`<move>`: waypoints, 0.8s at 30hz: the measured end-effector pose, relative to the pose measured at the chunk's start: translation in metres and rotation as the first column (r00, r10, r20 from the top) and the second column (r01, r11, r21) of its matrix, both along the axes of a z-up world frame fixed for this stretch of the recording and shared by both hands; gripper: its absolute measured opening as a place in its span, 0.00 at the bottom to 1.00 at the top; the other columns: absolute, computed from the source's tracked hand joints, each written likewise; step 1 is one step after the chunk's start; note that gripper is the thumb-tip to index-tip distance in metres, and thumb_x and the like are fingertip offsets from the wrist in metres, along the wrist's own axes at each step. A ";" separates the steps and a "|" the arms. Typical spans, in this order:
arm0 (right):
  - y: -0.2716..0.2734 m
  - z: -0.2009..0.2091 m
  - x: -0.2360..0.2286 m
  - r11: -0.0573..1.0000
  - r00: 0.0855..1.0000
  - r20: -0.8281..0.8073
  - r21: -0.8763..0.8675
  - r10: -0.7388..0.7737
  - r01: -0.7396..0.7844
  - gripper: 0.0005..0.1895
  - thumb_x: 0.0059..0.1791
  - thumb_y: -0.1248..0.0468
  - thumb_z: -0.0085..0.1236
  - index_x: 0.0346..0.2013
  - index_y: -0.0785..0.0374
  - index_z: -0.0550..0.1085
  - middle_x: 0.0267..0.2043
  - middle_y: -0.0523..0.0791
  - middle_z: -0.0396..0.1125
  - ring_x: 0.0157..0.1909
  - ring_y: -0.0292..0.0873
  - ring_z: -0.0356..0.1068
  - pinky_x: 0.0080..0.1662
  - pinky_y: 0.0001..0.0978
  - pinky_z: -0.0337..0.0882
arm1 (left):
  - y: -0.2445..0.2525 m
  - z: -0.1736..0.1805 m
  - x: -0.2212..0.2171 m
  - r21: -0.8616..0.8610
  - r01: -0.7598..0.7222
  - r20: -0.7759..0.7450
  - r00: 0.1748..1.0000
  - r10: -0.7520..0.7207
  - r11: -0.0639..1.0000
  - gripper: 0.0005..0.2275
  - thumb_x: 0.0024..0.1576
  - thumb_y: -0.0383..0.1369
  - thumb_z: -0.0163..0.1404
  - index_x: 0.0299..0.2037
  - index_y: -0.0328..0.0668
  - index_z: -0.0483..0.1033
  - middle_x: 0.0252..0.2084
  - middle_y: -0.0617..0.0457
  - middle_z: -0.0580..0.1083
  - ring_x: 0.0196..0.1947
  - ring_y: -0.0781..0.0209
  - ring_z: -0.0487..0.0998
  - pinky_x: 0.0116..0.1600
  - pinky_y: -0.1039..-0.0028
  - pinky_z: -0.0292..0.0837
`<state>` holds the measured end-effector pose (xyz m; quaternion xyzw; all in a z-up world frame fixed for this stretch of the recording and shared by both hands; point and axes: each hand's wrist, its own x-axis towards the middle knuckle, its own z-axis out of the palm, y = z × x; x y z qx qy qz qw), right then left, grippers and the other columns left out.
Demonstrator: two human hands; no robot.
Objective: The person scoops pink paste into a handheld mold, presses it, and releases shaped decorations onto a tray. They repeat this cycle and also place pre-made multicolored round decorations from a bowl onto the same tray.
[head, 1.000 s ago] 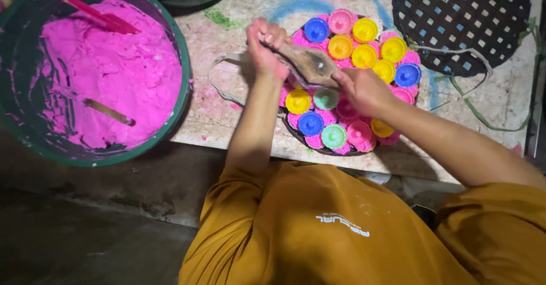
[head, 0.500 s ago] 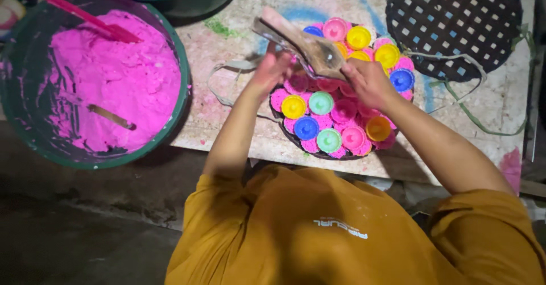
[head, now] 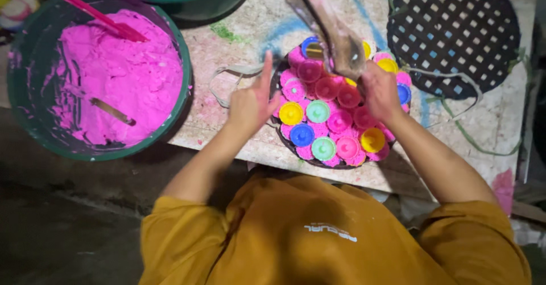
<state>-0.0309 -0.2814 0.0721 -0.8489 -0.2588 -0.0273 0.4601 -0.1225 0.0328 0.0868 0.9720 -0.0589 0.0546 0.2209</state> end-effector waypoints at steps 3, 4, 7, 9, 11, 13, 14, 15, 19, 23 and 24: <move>0.021 0.051 -0.022 0.981 0.980 0.070 -0.055 0.188 -0.184 0.28 0.54 0.41 0.50 0.41 0.66 0.72 0.26 0.49 0.66 0.27 0.45 0.69 0.32 0.38 0.67 | 0.013 0.039 -0.011 0.090 0.039 0.508 0.858 -0.079 0.995 0.30 0.57 0.41 0.53 0.67 0.40 0.57 0.48 0.39 0.77 0.45 0.43 0.79 0.52 0.51 0.73; 0.030 0.070 -0.034 0.960 0.959 0.082 -0.103 0.270 -0.261 0.28 0.52 0.41 0.56 0.39 0.66 0.72 0.25 0.51 0.66 0.26 0.47 0.70 0.32 0.39 0.67 | 0.019 0.046 -0.016 0.158 0.047 0.666 0.732 -0.141 0.986 0.26 0.56 0.40 0.53 0.63 0.38 0.63 0.47 0.39 0.76 0.51 0.45 0.79 0.60 0.51 0.72; 0.052 0.134 -0.083 0.838 0.830 0.197 -0.305 0.521 -0.454 0.32 0.46 0.42 0.61 0.43 0.70 0.73 0.28 0.53 0.67 0.30 0.56 0.69 0.32 0.44 0.67 | 0.022 0.045 -0.052 0.023 0.281 0.241 0.930 -0.278 0.960 0.17 0.57 0.40 0.50 0.52 0.41 0.71 0.41 0.40 0.76 0.44 0.46 0.80 0.51 0.54 0.72; 0.085 0.177 -0.094 0.714 0.621 0.363 -0.453 0.695 -0.534 0.31 0.46 0.39 0.60 0.37 0.68 0.71 0.27 0.50 0.64 0.29 0.55 0.68 0.32 0.46 0.66 | 0.032 0.048 -0.072 -0.106 0.386 -0.039 0.919 -0.391 0.917 0.12 0.57 0.39 0.48 0.45 0.43 0.76 0.37 0.41 0.77 0.39 0.46 0.80 0.45 0.56 0.73; 0.124 0.212 -0.091 0.504 0.378 0.335 -0.618 0.863 -0.603 0.32 0.45 0.33 0.59 0.26 0.61 0.67 0.22 0.48 0.61 0.24 0.53 0.66 0.27 0.48 0.63 | 0.054 0.055 -0.081 -0.264 0.453 -0.291 0.804 -0.518 0.851 0.11 0.58 0.39 0.47 0.38 0.45 0.81 0.32 0.41 0.77 0.35 0.46 0.81 0.40 0.59 0.73; 0.167 0.229 -0.079 0.439 0.065 0.512 -0.655 0.856 -0.615 0.32 0.50 0.35 0.60 0.28 0.62 0.65 0.22 0.46 0.60 0.22 0.49 0.65 0.24 0.42 0.62 | 0.083 0.069 -0.102 -0.334 0.612 -0.161 0.713 -0.683 0.717 0.08 0.60 0.37 0.46 0.37 0.44 0.77 0.34 0.42 0.77 0.35 0.43 0.79 0.39 0.57 0.72; 0.186 0.234 -0.075 0.414 -0.093 0.576 -0.681 0.812 -0.605 0.33 0.52 0.35 0.60 0.29 0.62 0.64 0.22 0.44 0.59 0.22 0.48 0.64 0.23 0.39 0.61 | 0.097 0.080 -0.112 -0.355 0.690 -0.087 0.647 -0.757 0.630 0.08 0.61 0.36 0.46 0.37 0.43 0.74 0.35 0.43 0.77 0.35 0.41 0.79 0.39 0.56 0.72; 0.203 0.233 -0.081 0.339 0.028 0.459 -0.613 0.888 -0.713 0.32 0.49 0.35 0.58 0.30 0.62 0.66 0.23 0.46 0.61 0.23 0.51 0.65 0.25 0.42 0.62 | 0.113 0.094 -0.122 -0.368 0.654 -0.139 0.664 -0.735 0.661 0.07 0.59 0.37 0.47 0.42 0.47 0.74 0.33 0.43 0.77 0.33 0.40 0.79 0.36 0.56 0.72; 0.252 0.226 -0.111 0.111 0.148 -0.097 -0.316 0.984 -0.942 0.29 0.51 0.37 0.51 0.34 0.63 0.69 0.27 0.49 0.65 0.30 0.59 0.68 0.30 0.50 0.63 | 0.164 0.162 -0.184 -0.167 0.530 -0.268 0.787 -0.556 0.831 0.14 0.56 0.39 0.51 0.52 0.54 0.71 0.27 0.43 0.74 0.28 0.36 0.76 0.28 0.52 0.67; 0.307 0.205 -0.130 -0.017 -0.006 -0.292 -0.037 0.956 -0.999 0.29 0.61 0.42 0.43 0.33 0.65 0.65 0.28 0.52 0.62 0.34 0.60 0.67 0.37 0.50 0.63 | 0.218 0.199 -0.219 -0.370 0.347 -0.362 0.801 -0.478 0.862 0.10 0.57 0.40 0.52 0.43 0.49 0.68 0.27 0.50 0.74 0.29 0.44 0.78 0.31 0.59 0.68; 0.318 0.202 -0.130 -0.020 -0.019 -0.320 0.000 0.947 -1.000 0.29 0.61 0.42 0.42 0.33 0.65 0.65 0.28 0.51 0.62 0.34 0.60 0.68 0.37 0.49 0.63 | 0.237 0.206 -0.225 -0.504 0.307 -0.291 0.820 -0.493 0.808 0.09 0.57 0.39 0.52 0.42 0.48 0.69 0.28 0.51 0.74 0.30 0.47 0.78 0.33 0.62 0.70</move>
